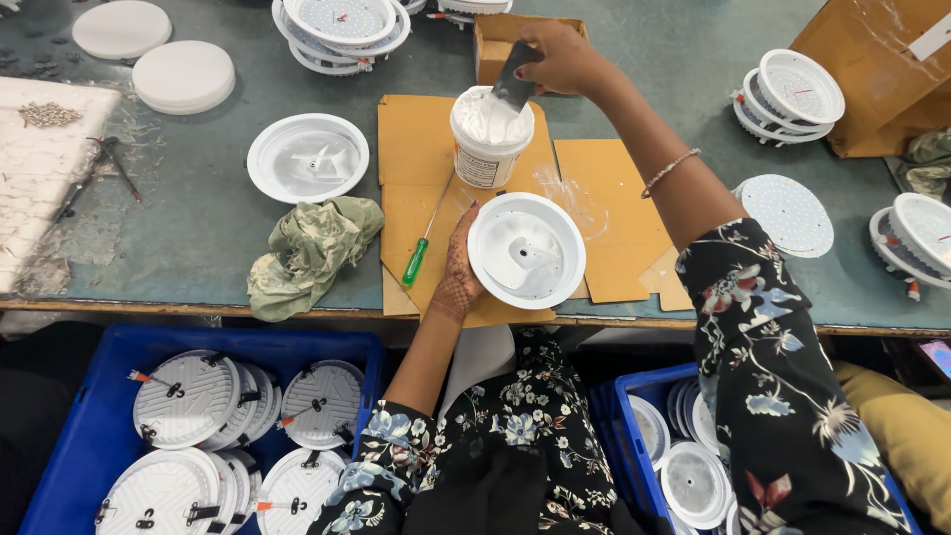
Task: The person scoops a white compound from a container and spreads it inside white circular LED housings using a small metal spatula. The person handles the housings one at a time, applies the compound to the interior surfaces, and places the finished units into a blue crate.
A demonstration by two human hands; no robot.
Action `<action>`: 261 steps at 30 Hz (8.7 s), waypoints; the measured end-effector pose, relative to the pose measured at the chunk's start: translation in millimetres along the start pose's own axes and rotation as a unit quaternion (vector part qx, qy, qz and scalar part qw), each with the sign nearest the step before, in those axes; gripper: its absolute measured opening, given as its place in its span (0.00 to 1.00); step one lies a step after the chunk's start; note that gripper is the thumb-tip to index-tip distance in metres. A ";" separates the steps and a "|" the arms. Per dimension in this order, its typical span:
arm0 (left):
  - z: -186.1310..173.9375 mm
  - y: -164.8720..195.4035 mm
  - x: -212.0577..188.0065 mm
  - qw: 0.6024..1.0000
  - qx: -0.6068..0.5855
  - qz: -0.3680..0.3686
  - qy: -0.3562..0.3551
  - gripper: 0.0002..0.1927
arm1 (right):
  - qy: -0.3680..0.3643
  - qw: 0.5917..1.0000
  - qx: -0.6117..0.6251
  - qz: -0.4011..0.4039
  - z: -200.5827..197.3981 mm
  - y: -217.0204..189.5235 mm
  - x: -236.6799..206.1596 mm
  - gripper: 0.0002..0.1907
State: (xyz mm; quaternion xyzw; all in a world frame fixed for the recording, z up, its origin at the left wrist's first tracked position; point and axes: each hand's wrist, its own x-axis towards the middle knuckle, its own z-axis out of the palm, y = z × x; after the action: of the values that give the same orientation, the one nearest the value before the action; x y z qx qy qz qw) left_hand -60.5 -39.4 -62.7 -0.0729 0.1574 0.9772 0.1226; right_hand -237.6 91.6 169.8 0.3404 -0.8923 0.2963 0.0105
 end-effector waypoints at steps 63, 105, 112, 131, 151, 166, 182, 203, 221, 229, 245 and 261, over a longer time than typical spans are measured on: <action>70.4 -70.6 -81.7 0.889 0.295 0.320 -0.145 0.34 | 0.338 0.898 0.115 0.256 126.5 -7.3 -261.1 0.16; 76.1 -47.6 -32.9 0.958 0.238 0.130 -0.096 0.18 | 0.293 0.943 0.100 0.124 157.5 -10.9 -304.1 0.16; 76.8 -65.7 -42.7 0.933 0.288 0.196 -0.091 0.23 | 0.232 0.936 0.131 0.229 153.4 -59.7 -321.5 0.14; 68.2 -70.9 -45.7 0.928 0.275 0.227 -0.105 0.26 | 0.257 0.935 0.173 0.174 153.0 -49.1 -327.3 0.13; 52.2 -70.6 -29.8 0.890 0.351 0.292 -0.017 0.24 | 0.243 0.955 0.162 0.043 151.3 -46.8 -308.6 0.09; 67.6 -62.5 -43.6 0.921 0.307 0.231 -0.068 0.22 | 0.269 0.945 0.144 0.116 147.2 -28.1 -294.5 0.12; 69.5 -58.3 -46.1 0.932 0.299 0.196 -0.059 0.24 | 0.376 0.921 0.082 0.060 144.6 -9.5 -248.8 0.13; 73.5 -66.9 -46.8 0.929 0.322 0.156 -0.092 0.24 | 0.295 0.946 0.111 0.080 101.1 -52.5 -262.0 0.13; 90.7 -57.6 -41.5 0.943 0.294 0.088 -0.131 0.17 | 0.280 0.954 0.104 -0.021 111.2 -42.3 -288.4 0.18; 90.0 -57.0 -35.1 0.935 0.320 0.078 -0.130 0.18 | 0.157 0.979 -0.004 -0.131 114.3 -34.4 -333.6 0.20; 91.2 -67.0 -39.7 0.943 0.304 0.104 -0.082 0.22 | 0.323 0.930 0.099 0.144 156.5 -46.3 -335.5 0.16; 82.5 -76.2 -46.4 0.945 0.289 0.134 -0.072 0.21 | 0.349 0.933 -0.005 0.092 146.1 -8.9 -301.6 0.16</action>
State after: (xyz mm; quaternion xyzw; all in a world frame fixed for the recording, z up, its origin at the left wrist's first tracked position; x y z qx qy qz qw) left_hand -4.6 47.6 1.2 0.0578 0.4324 0.8996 0.0170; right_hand 26.2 189.3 -12.5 0.1321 -0.8612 0.3916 0.2959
